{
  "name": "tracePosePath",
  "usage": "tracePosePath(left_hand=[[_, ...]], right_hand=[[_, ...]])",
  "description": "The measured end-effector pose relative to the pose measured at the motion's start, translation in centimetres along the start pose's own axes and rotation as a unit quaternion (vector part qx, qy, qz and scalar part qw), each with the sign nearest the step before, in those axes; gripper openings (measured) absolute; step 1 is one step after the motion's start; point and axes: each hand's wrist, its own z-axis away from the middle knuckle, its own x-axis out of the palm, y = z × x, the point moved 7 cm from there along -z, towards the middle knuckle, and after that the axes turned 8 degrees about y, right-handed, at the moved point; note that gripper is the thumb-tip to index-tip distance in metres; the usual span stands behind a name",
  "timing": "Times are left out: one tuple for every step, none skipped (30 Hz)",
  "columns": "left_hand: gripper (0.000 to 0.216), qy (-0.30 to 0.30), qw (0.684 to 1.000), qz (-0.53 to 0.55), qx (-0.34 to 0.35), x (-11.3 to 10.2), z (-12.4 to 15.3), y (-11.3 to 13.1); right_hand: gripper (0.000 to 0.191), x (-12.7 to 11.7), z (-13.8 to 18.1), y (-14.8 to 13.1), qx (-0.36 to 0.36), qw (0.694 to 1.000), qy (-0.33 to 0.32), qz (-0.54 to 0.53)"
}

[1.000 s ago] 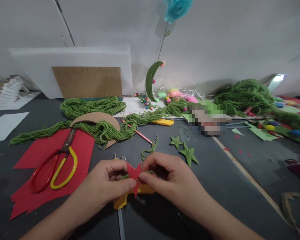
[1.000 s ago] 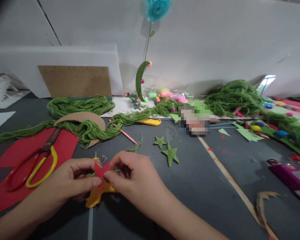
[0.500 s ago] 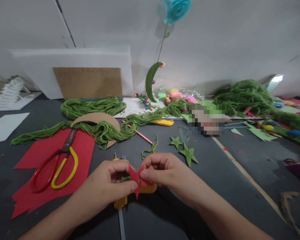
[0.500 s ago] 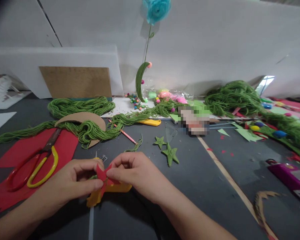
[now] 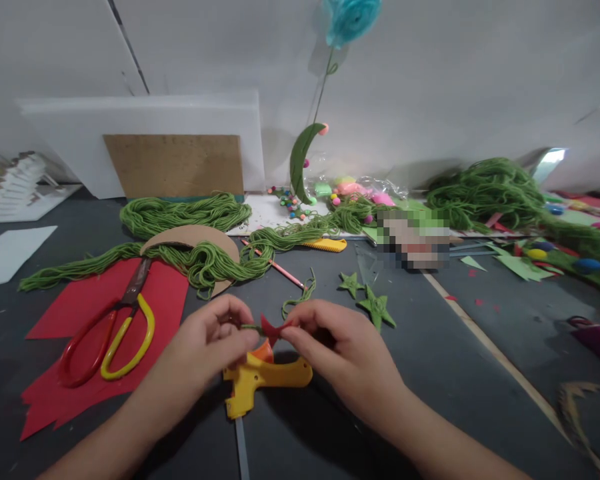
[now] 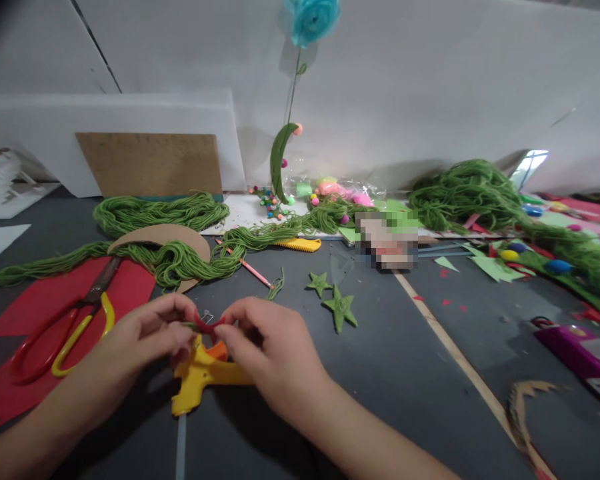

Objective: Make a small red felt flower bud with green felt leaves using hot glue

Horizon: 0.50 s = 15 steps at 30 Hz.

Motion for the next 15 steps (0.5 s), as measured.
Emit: tracePosePath(left_hand=[[0.018,-0.005,1.000,0.025,-0.007,-0.2,0.0,0.0],[0.027,-0.035,0.998,0.050,-0.032,0.1,0.1,-0.2],[0.033,-0.063,0.993,0.079,-0.063,0.5,0.3,-0.5],[0.033,-0.086,0.987,0.106,-0.090,0.9,0.6,-0.7],[0.030,-0.110,0.980,0.127,-0.104,1.4,0.9,-0.7],[0.025,-0.123,0.975,0.143,-0.113,1.7,1.1,-0.7],[0.018,-0.126,0.972,0.156,-0.124,2.0,1.2,-0.8],[0.012,-0.125,0.969,0.166,-0.130,2.1,1.3,-0.8],[0.007,-0.120,0.968,0.175,-0.135,2.2,1.4,-0.8],[0.004,-0.114,0.967,0.182,-0.138,2.2,1.4,-0.7],[0.003,-0.111,0.967,0.185,-0.137,2.2,1.4,-0.7],[0.003,-0.110,0.967,0.185,-0.134,2.2,1.3,-0.6],[0.004,-0.110,0.968,0.182,-0.132,2.2,1.3,-0.5],[0.005,-0.110,0.969,0.178,-0.129,2.2,1.2,-0.5],[0.007,-0.108,0.971,0.169,-0.128,2.2,1.2,-0.5]], right_hand=[[0.013,-0.4,0.2,-1.3,-0.115,0.990,0.025,0.075],[0.017,-0.4,0.8,-2.6,-0.225,0.963,0.037,0.140],[0.021,-0.2,1.6,-3.6,-0.320,0.928,0.040,0.188],[0.025,0.1,2.3,-4.3,-0.389,0.894,0.037,0.220],[0.027,0.3,2.8,-4.7,-0.434,0.868,0.034,0.238],[0.028,0.5,3.2,-4.9,-0.458,0.854,0.031,0.246],[0.027,0.5,3.3,-5.1,-0.471,0.846,0.035,0.249],[0.025,0.5,3.5,-5.3,-0.477,0.841,0.044,0.250],[0.022,0.5,3.6,-5.5,-0.482,0.838,0.054,0.251],[0.018,0.6,3.6,-5.6,-0.487,0.834,0.062,0.251],[0.015,0.6,3.7,-5.8,-0.490,0.831,0.067,0.253],[0.012,0.7,3.8,-5.9,-0.492,0.829,0.068,0.256],[0.009,0.8,3.8,-6.0,-0.493,0.827,0.069,0.260],[0.007,0.9,3.9,-6.1,-0.495,0.826,0.068,0.261],[0.006,0.9,3.9,-6.2,-0.493,0.827,0.066,0.263]])
